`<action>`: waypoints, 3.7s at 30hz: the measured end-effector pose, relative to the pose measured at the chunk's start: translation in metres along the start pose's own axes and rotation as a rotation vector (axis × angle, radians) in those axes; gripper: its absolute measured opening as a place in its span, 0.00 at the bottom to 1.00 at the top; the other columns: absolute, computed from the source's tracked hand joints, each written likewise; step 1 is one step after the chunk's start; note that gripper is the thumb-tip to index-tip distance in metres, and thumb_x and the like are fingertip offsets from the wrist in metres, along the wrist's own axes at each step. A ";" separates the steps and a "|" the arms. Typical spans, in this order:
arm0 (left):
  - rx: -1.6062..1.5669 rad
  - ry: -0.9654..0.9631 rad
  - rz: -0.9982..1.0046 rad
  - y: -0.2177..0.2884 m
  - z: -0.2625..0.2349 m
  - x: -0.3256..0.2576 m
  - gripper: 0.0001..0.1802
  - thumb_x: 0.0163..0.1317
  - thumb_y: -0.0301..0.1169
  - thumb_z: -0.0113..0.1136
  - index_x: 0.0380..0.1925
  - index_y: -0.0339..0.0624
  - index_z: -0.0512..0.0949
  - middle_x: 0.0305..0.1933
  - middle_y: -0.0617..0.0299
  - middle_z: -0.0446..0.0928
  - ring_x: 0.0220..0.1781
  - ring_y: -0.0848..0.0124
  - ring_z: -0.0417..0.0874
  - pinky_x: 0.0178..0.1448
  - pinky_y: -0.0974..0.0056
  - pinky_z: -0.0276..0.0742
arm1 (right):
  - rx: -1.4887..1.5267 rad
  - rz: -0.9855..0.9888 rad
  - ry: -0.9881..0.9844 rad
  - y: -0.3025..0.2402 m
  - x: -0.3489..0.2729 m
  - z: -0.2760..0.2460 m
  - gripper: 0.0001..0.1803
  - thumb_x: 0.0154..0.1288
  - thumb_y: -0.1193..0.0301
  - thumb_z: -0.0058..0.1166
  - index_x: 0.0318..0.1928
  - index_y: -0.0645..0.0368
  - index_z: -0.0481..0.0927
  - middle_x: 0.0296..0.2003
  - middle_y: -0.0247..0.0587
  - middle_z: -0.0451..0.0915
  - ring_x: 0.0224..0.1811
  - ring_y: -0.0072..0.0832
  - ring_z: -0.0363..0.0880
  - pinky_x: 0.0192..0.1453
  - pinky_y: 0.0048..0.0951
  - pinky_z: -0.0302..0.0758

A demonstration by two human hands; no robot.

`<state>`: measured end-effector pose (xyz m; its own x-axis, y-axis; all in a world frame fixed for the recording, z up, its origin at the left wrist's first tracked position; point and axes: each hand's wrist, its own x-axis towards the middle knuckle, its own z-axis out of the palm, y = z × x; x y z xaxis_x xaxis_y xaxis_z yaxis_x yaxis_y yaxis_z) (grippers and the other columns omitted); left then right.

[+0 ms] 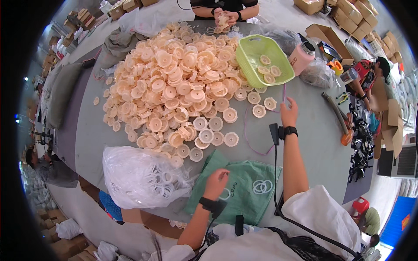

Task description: Assembling plastic parts by manually inserting white sealing rings into circular beige bases.

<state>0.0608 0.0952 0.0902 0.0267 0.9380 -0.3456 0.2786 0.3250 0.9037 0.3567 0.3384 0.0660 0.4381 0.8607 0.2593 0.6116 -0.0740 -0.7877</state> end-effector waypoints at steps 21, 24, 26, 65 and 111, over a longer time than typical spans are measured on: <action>0.575 0.174 -0.059 -0.059 -0.042 -0.148 0.17 0.55 0.31 0.58 0.46 0.42 0.73 0.44 0.53 0.74 0.41 0.57 0.77 0.45 0.59 0.74 | -0.086 -0.095 -0.646 -0.024 -0.326 -0.107 0.15 0.51 0.75 0.56 0.43 0.58 0.77 0.44 0.45 0.77 0.49 0.43 0.73 0.55 0.38 0.68; 0.593 0.231 0.034 -0.069 -0.038 -0.151 0.17 0.54 0.31 0.58 0.45 0.42 0.73 0.44 0.51 0.74 0.43 0.54 0.77 0.46 0.57 0.74 | -0.102 -0.150 -0.641 -0.027 -0.327 -0.098 0.15 0.51 0.75 0.56 0.43 0.58 0.77 0.44 0.45 0.77 0.48 0.42 0.74 0.54 0.38 0.68; 0.540 0.220 0.005 -0.069 -0.039 -0.148 0.17 0.53 0.33 0.59 0.43 0.42 0.74 0.45 0.51 0.73 0.47 0.52 0.75 0.49 0.53 0.72 | -0.097 -0.179 -0.596 -0.029 -0.315 -0.090 0.15 0.51 0.75 0.56 0.43 0.58 0.76 0.44 0.45 0.77 0.47 0.42 0.74 0.54 0.38 0.69; -0.434 -0.105 -0.700 -0.112 -0.027 -0.073 0.16 0.64 0.39 0.47 0.34 0.36 0.76 0.29 0.56 0.82 0.19 0.69 0.81 0.19 0.68 0.70 | 0.741 0.692 -0.199 -0.034 -0.065 -0.051 0.23 0.56 0.78 0.41 0.54 0.66 0.66 0.41 0.54 0.76 0.30 0.44 0.81 0.28 0.40 0.83; -0.574 0.070 0.322 -0.151 -0.019 -0.124 0.25 0.71 0.46 0.37 0.57 0.40 0.67 0.56 0.57 0.72 0.43 0.72 0.78 0.41 0.69 0.74 | 0.369 0.257 -0.525 -0.009 -0.370 -0.185 0.23 0.58 0.77 0.43 0.55 0.70 0.70 0.40 0.35 0.77 0.38 0.19 0.74 0.42 0.20 0.70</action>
<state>-0.0025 -0.0684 0.0010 -0.0449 0.9983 -0.0363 -0.2897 0.0217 0.9569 0.3104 -0.0728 0.0805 0.1051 0.9756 -0.1930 0.2261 -0.2124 -0.9507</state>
